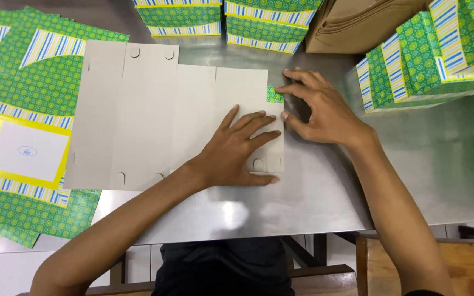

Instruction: The person folds flat cardboard sheets into small boxes. They fold the side flaps inward, tuck the top and bottom flaps into slots, and press the edges to secure the shape. The finished boxes are stacked on the table.

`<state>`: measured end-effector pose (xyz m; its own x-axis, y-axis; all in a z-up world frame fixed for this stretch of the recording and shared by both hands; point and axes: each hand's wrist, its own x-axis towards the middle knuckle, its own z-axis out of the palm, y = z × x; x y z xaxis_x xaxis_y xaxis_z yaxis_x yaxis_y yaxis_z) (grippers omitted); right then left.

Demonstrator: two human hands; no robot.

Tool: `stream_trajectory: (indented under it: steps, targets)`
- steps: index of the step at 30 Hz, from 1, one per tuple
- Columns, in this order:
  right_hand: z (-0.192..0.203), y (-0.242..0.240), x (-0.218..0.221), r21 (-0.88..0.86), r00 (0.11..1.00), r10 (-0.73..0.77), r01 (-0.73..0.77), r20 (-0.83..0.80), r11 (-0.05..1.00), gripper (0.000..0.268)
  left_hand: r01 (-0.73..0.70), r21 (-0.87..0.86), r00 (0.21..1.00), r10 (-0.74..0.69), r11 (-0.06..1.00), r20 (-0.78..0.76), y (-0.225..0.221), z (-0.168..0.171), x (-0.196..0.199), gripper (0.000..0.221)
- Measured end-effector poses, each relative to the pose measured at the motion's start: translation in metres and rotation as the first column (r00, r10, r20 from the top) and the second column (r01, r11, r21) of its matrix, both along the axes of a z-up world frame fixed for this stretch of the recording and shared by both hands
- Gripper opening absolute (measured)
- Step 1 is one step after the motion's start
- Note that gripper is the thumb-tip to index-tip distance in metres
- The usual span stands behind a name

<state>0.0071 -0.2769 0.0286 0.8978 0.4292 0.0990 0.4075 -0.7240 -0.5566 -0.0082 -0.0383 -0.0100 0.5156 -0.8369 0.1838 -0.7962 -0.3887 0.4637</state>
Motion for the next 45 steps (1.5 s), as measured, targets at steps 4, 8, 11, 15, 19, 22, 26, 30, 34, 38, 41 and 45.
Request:
stream_trajectory:
  steps: [4,8,11,15,19,22,26,30,34,38,41,45]
  targets:
    - [-0.007,-0.002,0.003,-0.016,0.994,-0.027,0.029,0.109,0.999,0.033,-0.044,-0.098,0.999,0.045,0.994,0.007,-0.003,-0.004,0.003,0.069]
    - [-0.011,-0.004,0.004,-0.022,0.991,-0.033,0.037,0.133,0.999,0.031,-0.045,-0.168,0.997,0.056,0.985,0.062,-0.005,-0.006,-0.001,0.054]
    - [-0.01,-0.004,0.004,-0.02,0.991,-0.027,0.03,0.133,0.999,0.031,-0.054,-0.211,0.993,0.074,0.976,0.088,-0.007,-0.007,-0.003,0.05]
    - [-0.007,-0.003,0.004,-0.012,0.991,-0.031,0.032,0.129,0.999,0.031,-0.084,-0.25,0.995,0.094,0.965,0.029,-0.006,0.01,-0.003,0.048]
    - [-0.003,-0.004,0.003,0.011,0.997,-0.004,0.003,0.076,1.0,0.033,-0.095,-0.205,0.995,0.095,0.974,-0.014,-0.005,0.007,0.005,0.029]
    - [0.009,-0.007,0.001,0.029,0.999,0.021,-0.022,0.036,0.999,0.037,-0.056,-0.186,0.998,0.05,0.981,-0.033,-0.005,0.011,0.016,0.031]
    - [0.014,-0.011,0.001,0.036,0.998,0.061,-0.06,-0.032,0.998,0.044,0.016,-0.122,0.995,-0.028,0.992,-0.101,-0.009,0.033,0.019,0.067]
    - [0.012,-0.01,-0.001,0.009,0.998,0.022,-0.022,-0.05,1.0,0.044,0.036,-0.021,0.998,-0.035,0.999,0.047,-0.013,0.014,0.015,0.072]
    - [0.001,-0.012,0.0,-0.006,1.0,0.008,-0.008,-0.014,1.0,0.045,0.049,-0.013,0.992,-0.047,0.999,0.115,-0.012,0.007,0.013,0.061]
    - [-0.003,-0.013,0.004,-0.014,1.0,-0.001,0.001,0.011,1.0,0.045,0.049,-0.083,0.99,-0.037,0.995,0.135,-0.013,0.01,0.011,0.052]
    - [-0.006,-0.016,0.004,-0.016,1.0,-0.006,0.006,0.003,1.0,0.044,0.04,-0.136,0.995,-0.027,0.99,0.094,-0.012,0.018,0.013,0.046]
    - [-0.007,-0.016,0.005,-0.008,1.0,-0.003,0.003,-0.002,1.0,0.045,0.04,-0.122,0.996,-0.029,0.992,0.09,-0.01,0.015,0.017,0.038]
